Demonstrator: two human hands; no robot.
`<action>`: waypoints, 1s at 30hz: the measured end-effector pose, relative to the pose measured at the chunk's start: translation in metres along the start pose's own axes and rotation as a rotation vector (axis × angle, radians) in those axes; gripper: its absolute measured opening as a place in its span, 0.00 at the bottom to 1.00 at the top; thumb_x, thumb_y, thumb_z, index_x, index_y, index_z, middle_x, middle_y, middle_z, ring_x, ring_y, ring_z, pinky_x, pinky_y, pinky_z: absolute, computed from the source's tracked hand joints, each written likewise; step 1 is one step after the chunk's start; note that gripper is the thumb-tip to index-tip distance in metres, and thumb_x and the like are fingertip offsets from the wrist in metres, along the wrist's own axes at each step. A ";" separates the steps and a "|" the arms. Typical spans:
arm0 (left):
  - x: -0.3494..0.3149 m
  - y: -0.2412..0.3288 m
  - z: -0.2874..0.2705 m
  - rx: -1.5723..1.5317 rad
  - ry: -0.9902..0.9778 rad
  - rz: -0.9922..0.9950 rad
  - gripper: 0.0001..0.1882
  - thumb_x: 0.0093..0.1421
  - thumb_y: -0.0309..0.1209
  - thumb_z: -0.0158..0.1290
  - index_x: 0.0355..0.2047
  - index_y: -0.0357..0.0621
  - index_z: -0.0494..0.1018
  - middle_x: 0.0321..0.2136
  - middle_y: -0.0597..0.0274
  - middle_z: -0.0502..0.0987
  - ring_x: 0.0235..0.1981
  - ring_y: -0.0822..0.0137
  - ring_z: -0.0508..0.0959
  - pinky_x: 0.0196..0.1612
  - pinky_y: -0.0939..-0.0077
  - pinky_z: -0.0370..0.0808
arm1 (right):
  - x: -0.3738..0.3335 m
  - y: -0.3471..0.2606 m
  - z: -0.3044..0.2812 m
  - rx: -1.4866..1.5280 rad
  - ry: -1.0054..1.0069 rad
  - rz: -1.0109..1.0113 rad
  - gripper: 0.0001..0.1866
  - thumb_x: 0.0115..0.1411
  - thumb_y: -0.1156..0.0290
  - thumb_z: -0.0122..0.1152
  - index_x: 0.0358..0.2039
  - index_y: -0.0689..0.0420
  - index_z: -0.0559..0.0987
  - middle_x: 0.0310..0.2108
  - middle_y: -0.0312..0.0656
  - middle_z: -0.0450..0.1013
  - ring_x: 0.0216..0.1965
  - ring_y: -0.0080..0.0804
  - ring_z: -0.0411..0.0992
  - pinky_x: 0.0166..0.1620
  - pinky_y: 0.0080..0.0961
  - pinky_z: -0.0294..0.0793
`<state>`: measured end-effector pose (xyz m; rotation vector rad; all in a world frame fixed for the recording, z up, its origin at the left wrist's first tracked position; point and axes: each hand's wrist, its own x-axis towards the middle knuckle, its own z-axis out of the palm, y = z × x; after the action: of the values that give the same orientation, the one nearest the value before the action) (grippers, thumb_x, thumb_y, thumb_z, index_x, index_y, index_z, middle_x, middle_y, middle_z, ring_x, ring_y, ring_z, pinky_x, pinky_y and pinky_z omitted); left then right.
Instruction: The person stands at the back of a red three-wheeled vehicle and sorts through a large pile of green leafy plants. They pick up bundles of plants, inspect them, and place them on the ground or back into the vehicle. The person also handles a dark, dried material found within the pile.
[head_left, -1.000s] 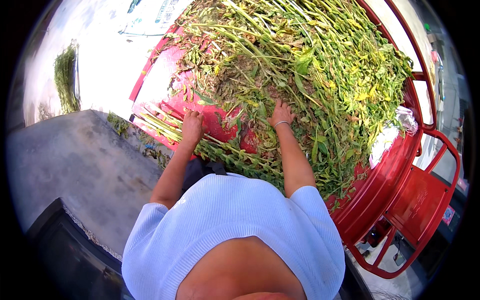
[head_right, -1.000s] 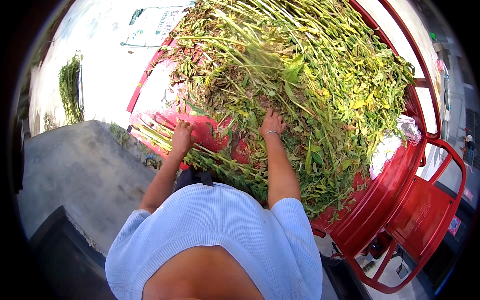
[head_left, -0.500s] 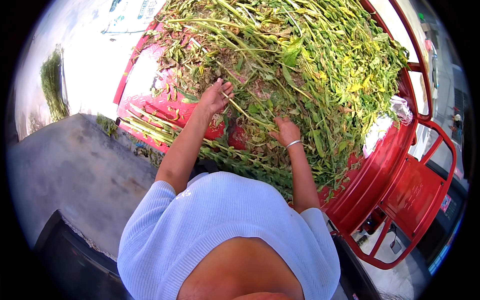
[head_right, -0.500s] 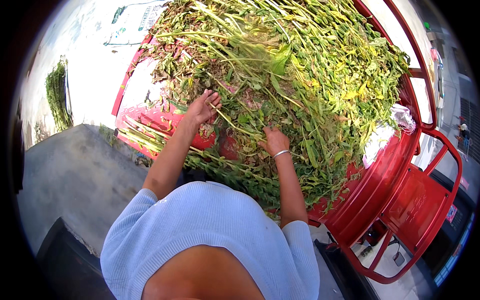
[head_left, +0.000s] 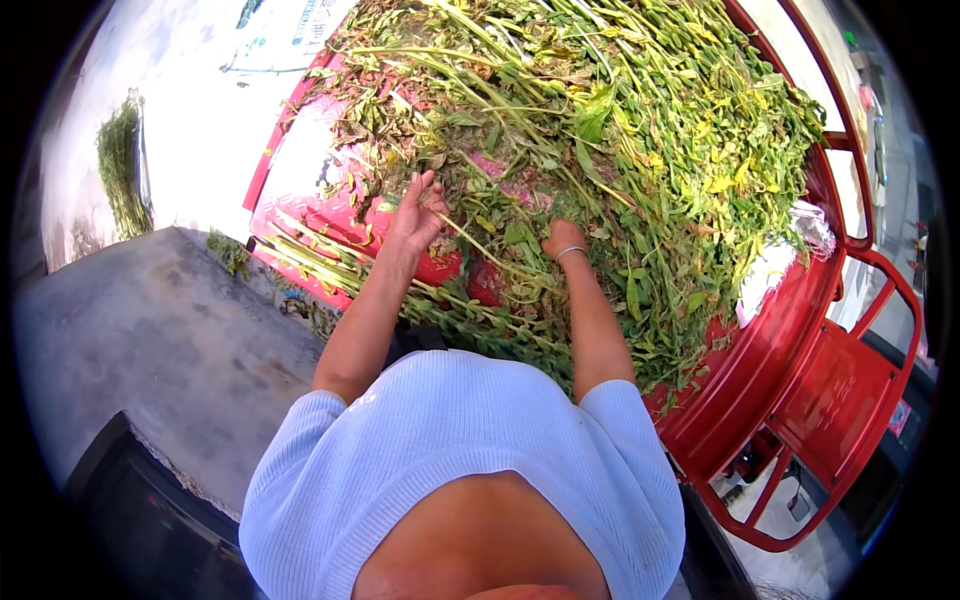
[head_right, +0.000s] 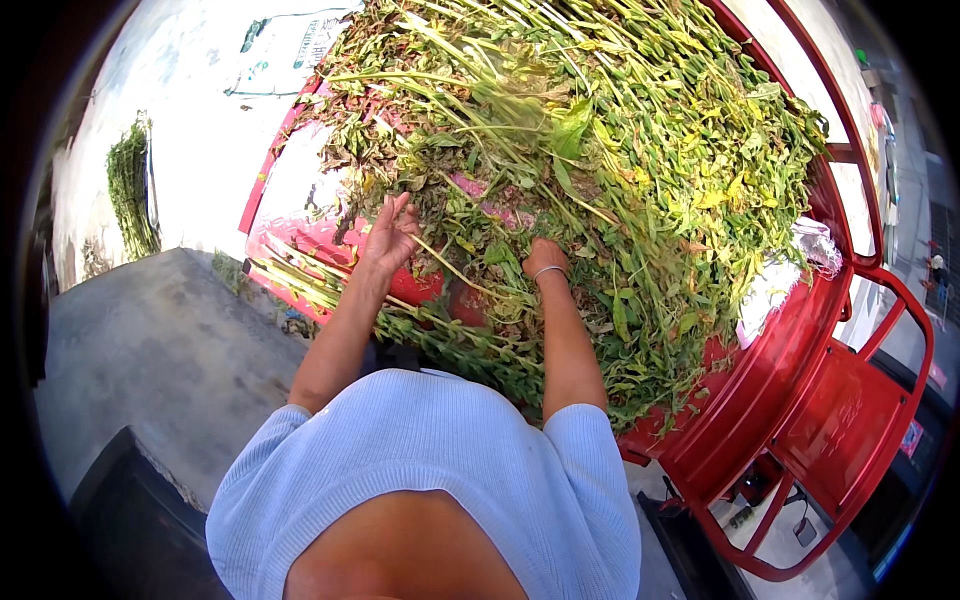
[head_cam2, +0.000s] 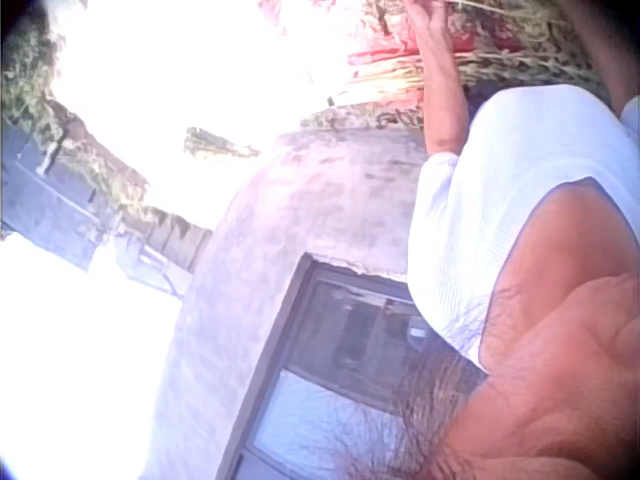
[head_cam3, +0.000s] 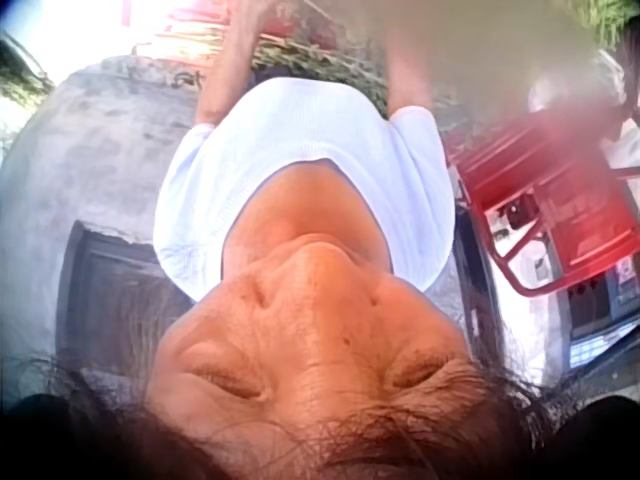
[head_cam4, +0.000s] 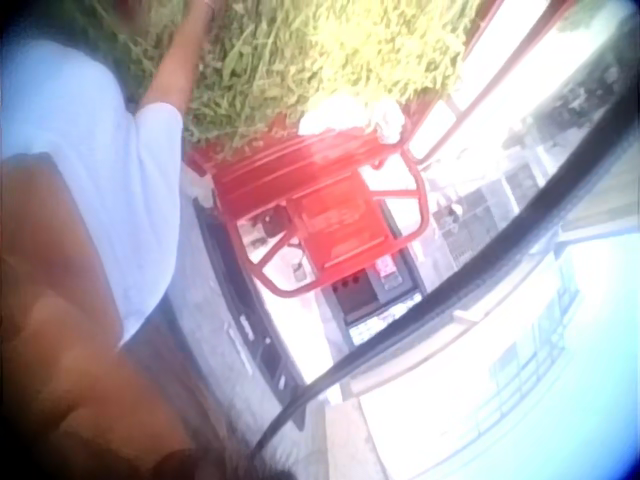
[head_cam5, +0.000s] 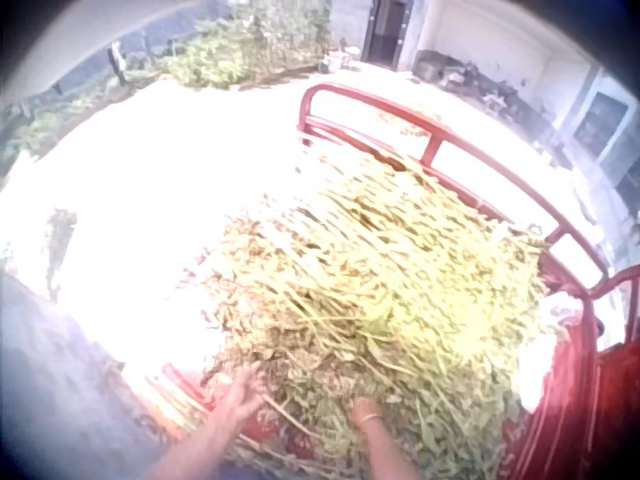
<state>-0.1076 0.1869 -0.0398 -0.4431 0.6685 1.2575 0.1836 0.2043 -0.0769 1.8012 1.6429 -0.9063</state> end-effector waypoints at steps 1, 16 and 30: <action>0.000 0.005 -0.001 0.022 0.018 -0.011 0.16 0.61 0.36 0.47 0.45 0.40 0.66 0.28 0.60 0.69 0.22 0.76 0.63 0.23 0.87 0.65 | 0.004 0.007 0.000 -0.007 -0.058 -0.030 0.14 0.48 0.64 0.62 0.34 0.57 0.78 0.39 0.53 0.71 0.40 0.46 0.72 0.44 0.42 0.72; -0.011 -0.009 0.064 0.191 -0.194 0.028 0.25 0.58 0.29 0.51 0.54 0.38 0.57 0.44 0.49 0.68 0.24 0.78 0.65 0.20 0.91 0.63 | -0.102 0.047 -0.043 0.193 0.278 -0.364 0.25 0.48 0.55 0.64 0.35 0.67 0.75 0.26 0.57 0.72 0.28 0.51 0.72 0.32 0.38 0.71; -0.081 -0.049 0.119 0.602 -0.480 0.271 0.14 0.66 0.43 0.37 0.31 0.49 0.64 0.42 0.57 0.73 0.31 0.72 0.67 0.43 0.68 0.69 | -0.180 0.078 -0.020 0.931 0.453 -0.182 0.07 0.52 0.72 0.60 0.32 0.61 0.78 0.29 0.39 0.76 0.30 0.24 0.72 0.35 0.27 0.71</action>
<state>-0.0479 0.1928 0.1002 0.4489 0.6647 1.2774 0.2577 0.0971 0.0707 2.6430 1.8216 -1.6257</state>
